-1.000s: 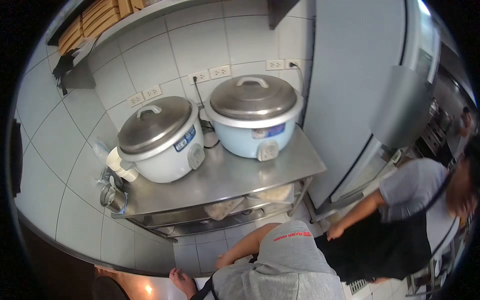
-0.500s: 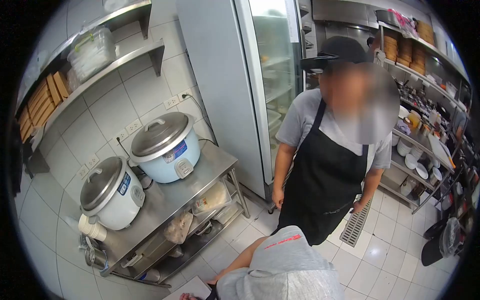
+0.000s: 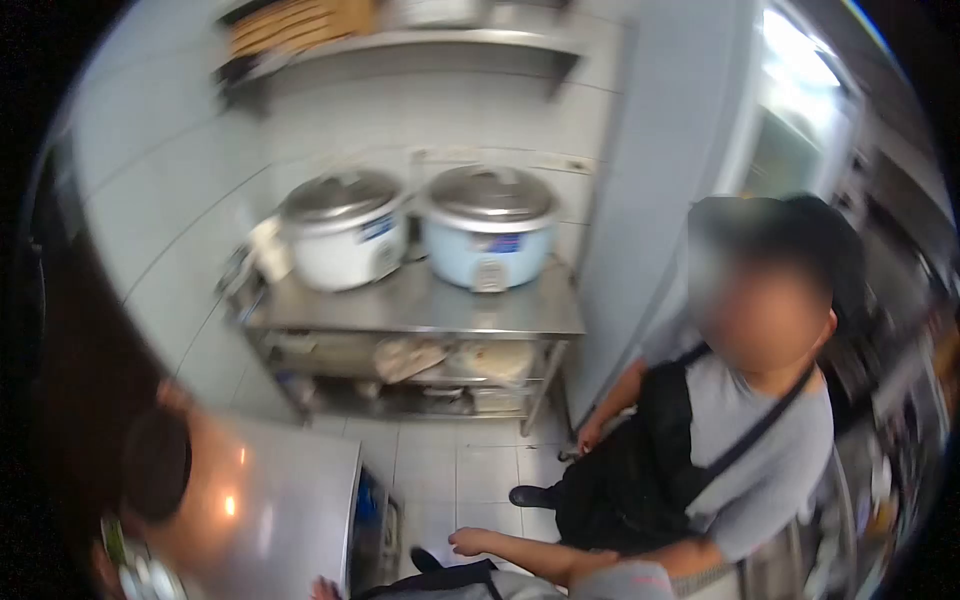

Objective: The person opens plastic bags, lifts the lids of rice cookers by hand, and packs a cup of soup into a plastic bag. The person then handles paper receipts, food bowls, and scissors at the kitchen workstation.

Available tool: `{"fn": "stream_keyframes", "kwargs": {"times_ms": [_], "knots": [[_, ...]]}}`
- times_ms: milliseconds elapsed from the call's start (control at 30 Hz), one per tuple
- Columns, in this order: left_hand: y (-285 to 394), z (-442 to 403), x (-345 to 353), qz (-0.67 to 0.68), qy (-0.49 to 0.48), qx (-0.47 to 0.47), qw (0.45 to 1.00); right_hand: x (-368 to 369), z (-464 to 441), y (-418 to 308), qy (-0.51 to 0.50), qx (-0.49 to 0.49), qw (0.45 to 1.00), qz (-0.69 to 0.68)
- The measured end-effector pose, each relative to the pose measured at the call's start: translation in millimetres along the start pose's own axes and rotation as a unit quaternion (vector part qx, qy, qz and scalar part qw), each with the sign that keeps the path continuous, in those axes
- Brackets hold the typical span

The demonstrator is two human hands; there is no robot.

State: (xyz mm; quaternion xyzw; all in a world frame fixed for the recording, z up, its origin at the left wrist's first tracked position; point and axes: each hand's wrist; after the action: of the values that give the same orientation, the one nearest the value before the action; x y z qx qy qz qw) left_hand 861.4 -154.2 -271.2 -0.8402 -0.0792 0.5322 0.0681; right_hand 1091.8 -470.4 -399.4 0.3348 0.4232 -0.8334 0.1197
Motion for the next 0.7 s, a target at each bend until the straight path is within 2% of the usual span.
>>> {"fn": "stream_keyframes", "kwargs": {"times_ms": [33,67,100,133,167,200,233,267,300,367,467,500,567,600,633,667,700], "knots": [[6,20,-19,-0.024,-0.044,-0.037,0.998,13,15,19,0.025,0.003,0.999,-0.027],[13,37,-32,-0.034,-0.092,-0.078,0.992,31,28,41,-0.006,0.039,0.999,-0.03],[20,56,-32,0.133,-0.2,-0.237,0.941,49,45,58,-0.032,0.075,0.996,-0.032],[21,70,-32,0.103,-0.222,-0.24,0.939,69,75,73,0.021,0.058,0.997,-0.036],[19,76,-33,0.074,-0.239,-0.241,0.938,70,111,67,-0.001,0.113,0.993,-0.032],[14,85,-21,0.103,-0.256,-0.25,0.928,89,134,81,-0.045,0.144,0.988,0.04],[17,81,-23,0.086,-0.239,-0.257,0.932,68,174,107,-0.147,0.051,0.941,0.301],[20,80,-24,0.068,-0.231,-0.258,0.936,19,224,124,-0.229,-0.058,0.807,0.541],[21,80,-26,0.06,-0.235,-0.257,0.936,-17,244,129,-0.277,-0.172,0.596,0.734],[21,88,-18,0.052,-0.216,-0.259,0.94,-18,251,121,-0.295,-0.105,0.683,0.66],[37,94,-2,0.019,-0.189,-0.298,0.935,4,246,150,-0.422,-0.225,0.66,0.58],[48,91,2,-0.021,-0.199,-0.317,0.927,14,251,171,-0.412,-0.224,0.673,0.572],[77,93,-6,0.042,-0.172,-0.328,0.928,26,253,202,-0.378,-0.208,0.71,0.556],[97,101,-9,0.11,-0.166,-0.301,0.932,20,251,189,-0.395,-0.249,0.655,0.594],[123,116,-14,0.177,-0.157,-0.271,0.933,19,245,236,-0.353,-0.35,0.656,0.568],[156,148,-7,0.433,-0.163,-0.289,0.838,21,245,216,-0.364,-0.313,0.65,0.589],[189,185,-1,0.502,-0.324,-0.266,0.756,35,236,195,-0.367,-0.258,0.676,0.585]]}}
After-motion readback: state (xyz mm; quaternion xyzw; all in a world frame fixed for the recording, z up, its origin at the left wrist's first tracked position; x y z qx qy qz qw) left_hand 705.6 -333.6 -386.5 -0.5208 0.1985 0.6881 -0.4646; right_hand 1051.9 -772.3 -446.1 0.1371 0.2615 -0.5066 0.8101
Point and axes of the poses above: each hand's wrist, its own z-axis away from the middle knuckle, its own x-axis out of the palm, y = z × x, and after that the axes turned 5 degrees about -z, right-handed
